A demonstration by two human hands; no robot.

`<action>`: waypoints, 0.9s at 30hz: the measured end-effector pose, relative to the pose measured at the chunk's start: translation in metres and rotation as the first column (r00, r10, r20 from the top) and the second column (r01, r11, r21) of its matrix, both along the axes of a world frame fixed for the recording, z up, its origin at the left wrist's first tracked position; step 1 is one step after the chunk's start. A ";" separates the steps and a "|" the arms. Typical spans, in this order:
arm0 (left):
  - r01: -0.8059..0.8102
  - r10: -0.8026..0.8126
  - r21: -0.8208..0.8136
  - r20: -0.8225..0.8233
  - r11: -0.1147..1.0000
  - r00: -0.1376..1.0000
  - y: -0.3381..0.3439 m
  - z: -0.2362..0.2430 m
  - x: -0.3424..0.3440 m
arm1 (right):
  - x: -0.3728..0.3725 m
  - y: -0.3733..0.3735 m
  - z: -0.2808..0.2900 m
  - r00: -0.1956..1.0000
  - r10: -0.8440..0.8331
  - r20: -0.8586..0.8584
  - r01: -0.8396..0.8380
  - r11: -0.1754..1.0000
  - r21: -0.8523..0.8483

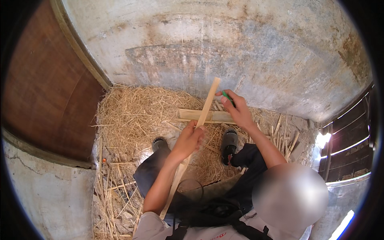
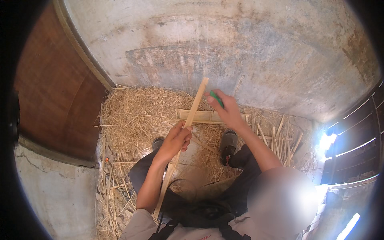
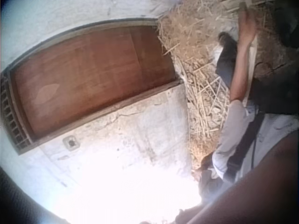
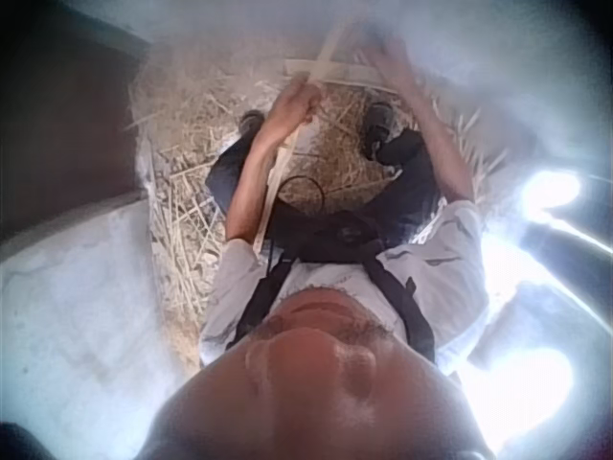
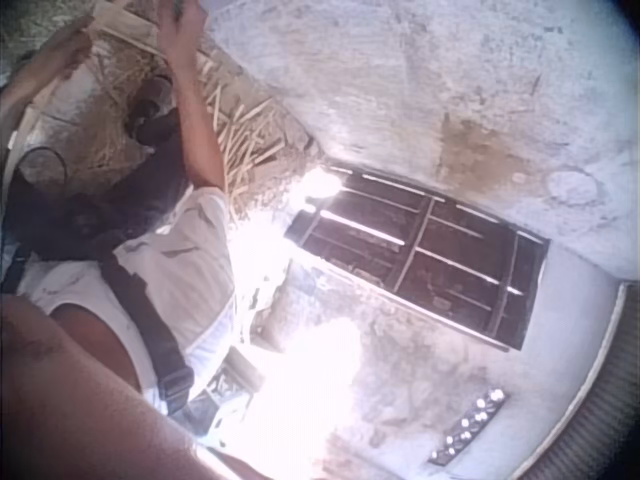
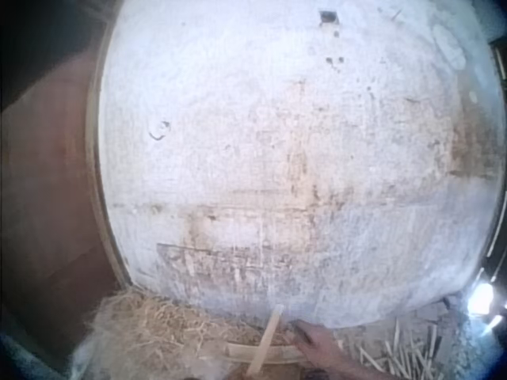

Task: The person whittles and shapes a thin wooden strip using a small green knife while holding it against another perpendicular wooden strip to create a joint.

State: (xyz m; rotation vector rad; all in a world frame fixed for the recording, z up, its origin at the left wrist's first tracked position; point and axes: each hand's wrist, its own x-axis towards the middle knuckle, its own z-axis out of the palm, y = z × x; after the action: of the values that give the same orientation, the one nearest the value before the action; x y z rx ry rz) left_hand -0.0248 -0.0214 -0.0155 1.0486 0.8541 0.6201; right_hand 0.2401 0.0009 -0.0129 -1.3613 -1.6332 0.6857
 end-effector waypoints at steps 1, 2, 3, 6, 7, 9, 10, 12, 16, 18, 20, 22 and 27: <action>0.001 0.000 0.045 -0.036 0.999 0.999 0.000 0.002 0.001 | -0.002 -0.001 -0.004 0.997 0.009 0.072 -0.014 0.997 0.079; 0.005 0.002 0.091 -0.073 0.996 0.997 0.000 0.005 0.002 | -0.005 -0.003 -0.009 0.990 0.011 0.144 -0.034 0.987 0.156; 0.010 0.005 0.136 -0.109 0.991 0.994 -0.001 0.007 0.003 | -0.008 -0.005 -0.014 0.977 0.008 0.215 -0.058 0.971 0.230; -0.008 0.065 0.352 -0.151 0.936 0.986 -0.001 -0.001 0.001 | -0.023 -0.016 -0.007 0.913 0.096 0.396 -0.210 0.943 0.257; -0.005 0.073 0.395 -0.159 0.919 0.985 -0.001 -0.002 0.002 | -0.025 -0.018 -0.009 0.907 0.107 0.407 -0.226 0.940 0.256; 0.003 0.074 0.431 -0.161 0.902 0.984 -0.001 0.001 0.004 | -0.028 -0.022 -0.012 0.894 0.128 0.430 -0.256 0.932 0.255; 0.000 0.082 0.462 -0.158 0.887 0.984 -0.001 0.000 0.003 | -0.031 -0.023 -0.012 0.894 0.130 0.429 -0.263 0.927 0.268; -0.017 0.114 0.570 -0.134 0.821 0.984 0.001 -0.009 0.004 | -0.035 -0.024 -0.009 0.894 0.134 0.428 -0.277 0.915 0.293; -0.037 0.147 0.536 -0.164 0.843 0.975 -0.003 -0.005 0.004 | -0.040 -0.026 -0.011 0.897 0.124 0.425 -0.277 0.906 0.319; -0.012 0.194 0.534 -0.284 0.845 0.939 -0.002 -0.009 0.001 | -0.043 -0.028 -0.010 0.895 0.128 0.427 -0.269 0.918 0.290; 0.010 0.210 0.537 -0.347 0.844 0.914 -0.004 -0.004 0.003 | -0.044 -0.027 -0.010 0.894 0.114 0.433 -0.258 0.922 0.290; 0.019 0.243 0.563 -0.387 0.826 0.889 -0.005 -0.003 0.005 | -0.045 -0.027 -0.010 0.893 0.102 0.437 -0.250 0.922 0.295; 0.025 0.318 0.634 -0.422 0.773 0.849 -0.010 -0.003 0.008 | -0.048 -0.027 -0.008 0.901 0.065 0.429 -0.219 0.922 0.321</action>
State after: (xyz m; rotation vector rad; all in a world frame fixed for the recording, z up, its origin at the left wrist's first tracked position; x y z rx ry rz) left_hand -0.0169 -0.0311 -0.0180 1.8218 1.2514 0.8068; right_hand 0.1924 -0.0264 -0.0206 -1.1673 -2.0924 0.1567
